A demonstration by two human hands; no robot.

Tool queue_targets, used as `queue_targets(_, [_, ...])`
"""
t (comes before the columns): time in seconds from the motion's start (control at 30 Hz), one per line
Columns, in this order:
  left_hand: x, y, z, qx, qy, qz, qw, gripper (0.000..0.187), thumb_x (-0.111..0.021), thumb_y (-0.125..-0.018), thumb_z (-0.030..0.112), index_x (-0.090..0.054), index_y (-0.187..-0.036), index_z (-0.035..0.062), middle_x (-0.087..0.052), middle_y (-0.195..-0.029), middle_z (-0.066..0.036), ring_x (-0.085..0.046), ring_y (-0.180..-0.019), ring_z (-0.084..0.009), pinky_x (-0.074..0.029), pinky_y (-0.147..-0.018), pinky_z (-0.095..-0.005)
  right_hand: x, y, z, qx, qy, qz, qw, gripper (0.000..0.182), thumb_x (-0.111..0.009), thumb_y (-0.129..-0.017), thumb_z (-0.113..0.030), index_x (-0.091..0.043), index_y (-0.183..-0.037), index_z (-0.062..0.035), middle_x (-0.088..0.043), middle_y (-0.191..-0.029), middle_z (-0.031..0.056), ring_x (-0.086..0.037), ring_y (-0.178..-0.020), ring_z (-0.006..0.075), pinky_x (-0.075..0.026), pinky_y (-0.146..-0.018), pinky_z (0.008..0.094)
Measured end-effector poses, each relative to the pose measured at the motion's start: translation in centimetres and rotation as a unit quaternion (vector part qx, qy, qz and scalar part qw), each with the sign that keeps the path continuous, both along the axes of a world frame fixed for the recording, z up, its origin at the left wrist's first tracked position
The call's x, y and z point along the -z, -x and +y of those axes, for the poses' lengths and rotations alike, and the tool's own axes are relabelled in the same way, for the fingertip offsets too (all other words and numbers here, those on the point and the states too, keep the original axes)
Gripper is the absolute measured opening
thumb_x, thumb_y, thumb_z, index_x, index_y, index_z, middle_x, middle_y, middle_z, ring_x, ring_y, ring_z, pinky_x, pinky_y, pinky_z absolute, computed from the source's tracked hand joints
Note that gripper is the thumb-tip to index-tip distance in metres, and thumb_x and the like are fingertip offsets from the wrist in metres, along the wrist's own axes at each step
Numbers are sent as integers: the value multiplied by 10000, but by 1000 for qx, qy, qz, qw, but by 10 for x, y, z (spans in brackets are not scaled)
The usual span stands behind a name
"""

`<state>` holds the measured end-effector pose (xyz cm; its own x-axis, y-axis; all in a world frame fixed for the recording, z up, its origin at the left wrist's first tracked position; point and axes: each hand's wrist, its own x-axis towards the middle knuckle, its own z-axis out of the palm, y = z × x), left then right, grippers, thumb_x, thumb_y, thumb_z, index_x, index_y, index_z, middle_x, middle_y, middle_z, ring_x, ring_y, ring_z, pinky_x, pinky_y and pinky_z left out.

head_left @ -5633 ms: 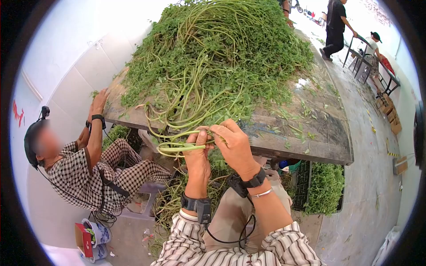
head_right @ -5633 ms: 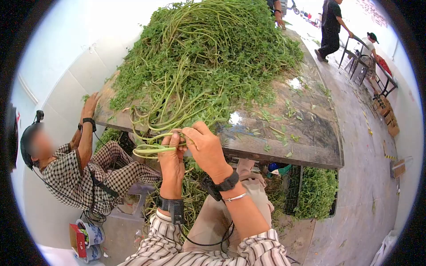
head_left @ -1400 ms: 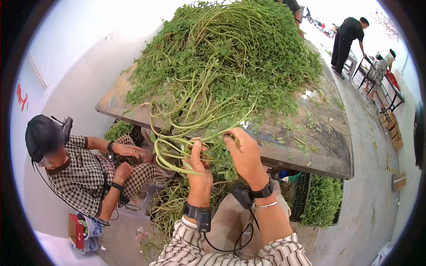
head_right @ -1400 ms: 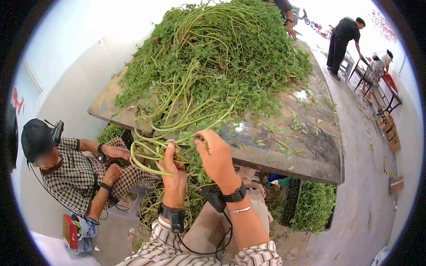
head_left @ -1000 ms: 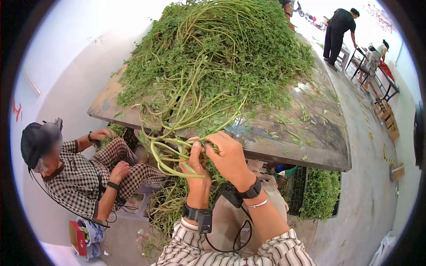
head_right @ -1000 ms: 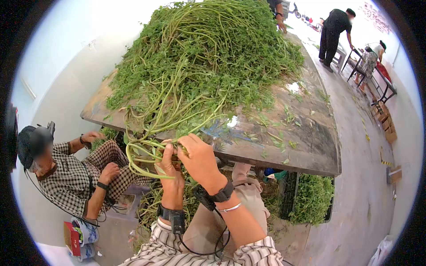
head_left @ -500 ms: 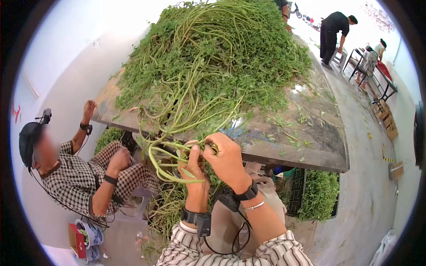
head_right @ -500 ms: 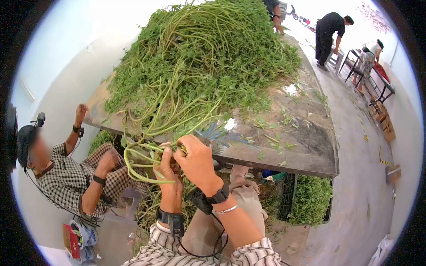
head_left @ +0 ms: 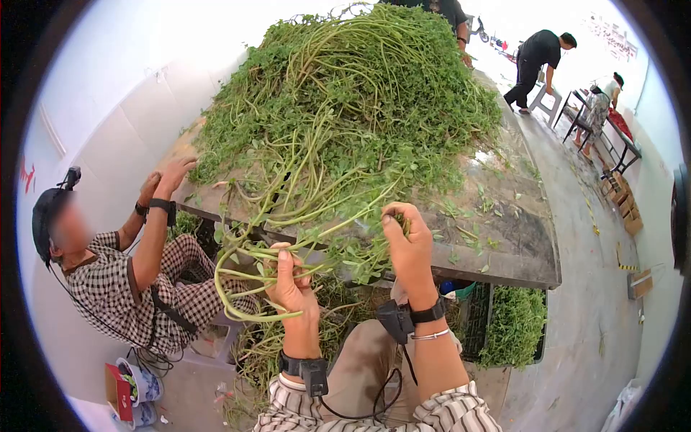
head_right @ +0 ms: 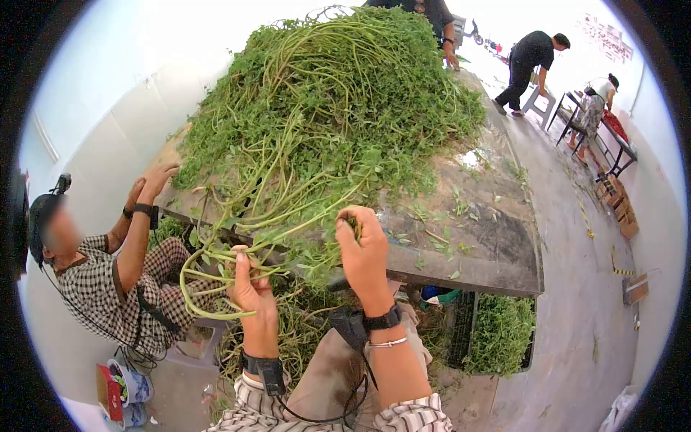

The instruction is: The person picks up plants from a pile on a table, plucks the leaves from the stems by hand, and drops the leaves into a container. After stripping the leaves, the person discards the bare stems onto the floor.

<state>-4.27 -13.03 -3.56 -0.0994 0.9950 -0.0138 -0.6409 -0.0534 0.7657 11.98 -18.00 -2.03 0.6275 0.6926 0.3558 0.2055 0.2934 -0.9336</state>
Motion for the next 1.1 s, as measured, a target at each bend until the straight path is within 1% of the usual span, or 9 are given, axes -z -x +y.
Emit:
queue_targets(0.07, [4, 4, -1, -14, 12, 18, 1000, 168, -615, -873, 202, -581, -1004, 103, -497, -703, 30, -390, -536, -28, -278, -420, -166, 0, 4, 0, 33, -3, -83, 996, 158, -535, -846, -51, -547, -997, -7, -547, -821, 64, -507, -708, 153, -423, -643, 287])
queue_targets(0.13, [7, 5, -4, -5, 3, 12, 1000, 169, -613, -874, 205, -580, -1004, 102, -498, -704, 30, -392, -539, -29, -280, -423, -165, -4, 13, 2, 43, -20, -139, 989, 220, -536, -819, -16, -551, -1037, 2, -560, -904, 140, -555, -775, 263, -447, -704, 341])
queue_targets(0.27, [5, 5, -10, 4, -18, 6, 1000, 176, -615, -873, 212, -572, -998, 95, -494, -697, 26, -392, -539, -37, -289, -435, -169, -3, 17, 4, 21, 34, -213, 976, 265, -571, -791, -6, -549, -1056, 5, -539, -946, 165, -546, -817, 347, -458, -722, 368])
queue_targets(0.43, [-1, 5, -11, 8, -29, 22, 999, 183, -625, -864, 209, -571, -989, 87, -488, -680, 23, -378, -524, -36, -278, -429, -168, 2, 17, 7, 26, 39, -225, 973, 217, -567, -790, -8, -557, -1005, 16, -538, -934, 169, -546, -814, 360, -457, -709, 378])
queue_targets(0.63, [-2, 6, -14, 21, -29, 37, 999, 172, -615, -872, 207, -575, -990, 89, -492, -686, 27, -388, -537, -37, -287, -434, -168, -4, 15, 8, 20, 19, -81, 996, 154, -541, -819, -49, -582, -950, 19, -566, -863, 142, -557, -741, 259, -448, -677, 329])
queue_targets(0.73, [-9, 11, -16, -14, 16, 21, 1000, 197, -609, -881, 216, -580, -1030, 91, -503, -700, 27, -400, -551, -38, -297, -437, -172, -8, 7, 2, 66, 18, 55, 996, 116, -535, -861, -96, -603, -937, -39, -582, -835, 27, -523, -663, 114, -410, -593, 232])
queue_targets(0.77, [-11, 17, -16, -45, 39, -3, 998, 213, -605, -887, 222, -582, -1054, 92, -509, -707, 28, -408, -557, -39, -303, -438, -174, -5, -3, -3, 71, 24, 60, 995, 116, -535, -861, -96, -603, -937, -39, -582, -835, 27, -523, -663, 114, -410, -593, 232])
queue_targets(0.83, [-7, 31, -15, -23, 25, -11, 999, 244, -604, -890, 233, -581, -1089, 95, -535, -722, 21, -423, -555, -47, -312, -442, -174, 1, -24, -9, -31, -126, 366, 921, 93, -536, -883, -113, -586, -951, -73, -569, -834, -12, -534, -673, 80, -400, -560, 194])
queue_targets(1.1, [-4, 60, -8, -12, -2, -69, 998, 265, -591, -899, 242, -578, -1095, 64, -621, -825, -12, -504, -575, -61, -355, -421, -163, -17, -56, -90, 19, -204, 403, 892, 84, -559, -892, -158, -572, -962, -114, -571, -846, -20, -504, -698, 42, -385, -545, 195])
